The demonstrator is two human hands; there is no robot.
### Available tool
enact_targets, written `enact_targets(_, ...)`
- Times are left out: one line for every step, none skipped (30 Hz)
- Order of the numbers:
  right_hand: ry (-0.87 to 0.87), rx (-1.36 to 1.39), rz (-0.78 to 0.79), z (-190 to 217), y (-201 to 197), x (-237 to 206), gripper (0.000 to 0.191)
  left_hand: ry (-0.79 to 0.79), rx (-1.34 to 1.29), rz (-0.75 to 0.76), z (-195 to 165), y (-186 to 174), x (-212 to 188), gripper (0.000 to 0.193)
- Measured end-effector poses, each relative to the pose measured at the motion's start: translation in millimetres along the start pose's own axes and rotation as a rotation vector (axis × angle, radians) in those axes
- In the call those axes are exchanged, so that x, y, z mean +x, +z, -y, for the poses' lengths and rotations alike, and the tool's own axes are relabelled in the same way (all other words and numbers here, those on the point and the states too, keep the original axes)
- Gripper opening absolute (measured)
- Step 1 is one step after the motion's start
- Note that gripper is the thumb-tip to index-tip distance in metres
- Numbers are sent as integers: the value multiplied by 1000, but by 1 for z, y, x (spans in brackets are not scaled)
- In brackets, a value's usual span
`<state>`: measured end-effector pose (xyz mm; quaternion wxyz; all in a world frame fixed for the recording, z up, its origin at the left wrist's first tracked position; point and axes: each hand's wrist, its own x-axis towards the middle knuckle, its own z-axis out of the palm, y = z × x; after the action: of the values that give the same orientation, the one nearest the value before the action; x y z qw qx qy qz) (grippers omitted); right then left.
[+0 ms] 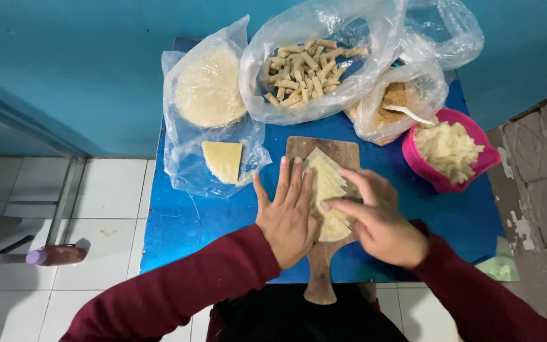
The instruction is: The person takes triangular pastry pieces one at a time, spreads a white paste onto them using a spoon, sprinkles a brown powder over the layers, and stacks the pieces in an overlapping pattern on a wooden board to build up a layered shape.
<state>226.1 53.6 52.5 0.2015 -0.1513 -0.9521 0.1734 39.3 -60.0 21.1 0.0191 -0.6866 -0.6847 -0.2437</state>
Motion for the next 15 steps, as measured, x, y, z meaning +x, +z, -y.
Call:
enact_targets(-5, 11, 3, 0, 4, 1, 52, 9, 4, -15, 1, 6, 0, 75)
enact_targets(-8, 23, 6, 1, 7, 1, 51, 19, 8, -29, 3, 11, 0, 74)
enact_targets(19, -15, 41, 1, 9, 0, 56, 12, 25, -31, 3, 15, 0, 74)
enact_targets(47, -53, 77, 1, 11, -1, 62, 4, 42, -32, 3, 19, -1, 74)
enact_targets(75, -89, 113, 1, 12, -2, 67, -4, 59, -32, 3, 22, -1, 74)
enact_targets(45, -228, 72, 2, 12, -5, 61, -5, 49, -22, 4, 24, -2, 75)
enact_targets(14, -366, 32, 2, 13, -7, 55, -8, 38, -12, 5, 25, -3, 75)
enact_targets(-18, -503, -8, 3, 14, -9, 50, -11, 27, -1, 5, 26, -4, 75)
enact_targets(-71, -626, -3, 3, 13, -11, 51, -15, 23, -6, 4, 27, -5, 75)
enact_targets(-126, -748, 1, 3, 11, -14, 52, -18, 20, -12, 4, 27, -7, 75)
enact_targets(-182, -874, 2, 2, 10, -14, 54, -18, 17, -21, 4, 27, -7, 76)
enact_targets(-207, -930, -26, 1, 9, -15, 47, -20, 10, -25, 4, 26, -7, 76)
enact_targets(-232, -985, -53, 0, 6, -17, 42, -23, 2, -27, 3, 26, -7, 77)
enact_targets(-257, -1041, -81, -1, 5, -17, 37, -25, -6, -30, 2, 25, -7, 78)
enact_targets(-218, -937, -46, -4, 1, -17, 33, -32, -14, -28, 1, 24, -7, 79)
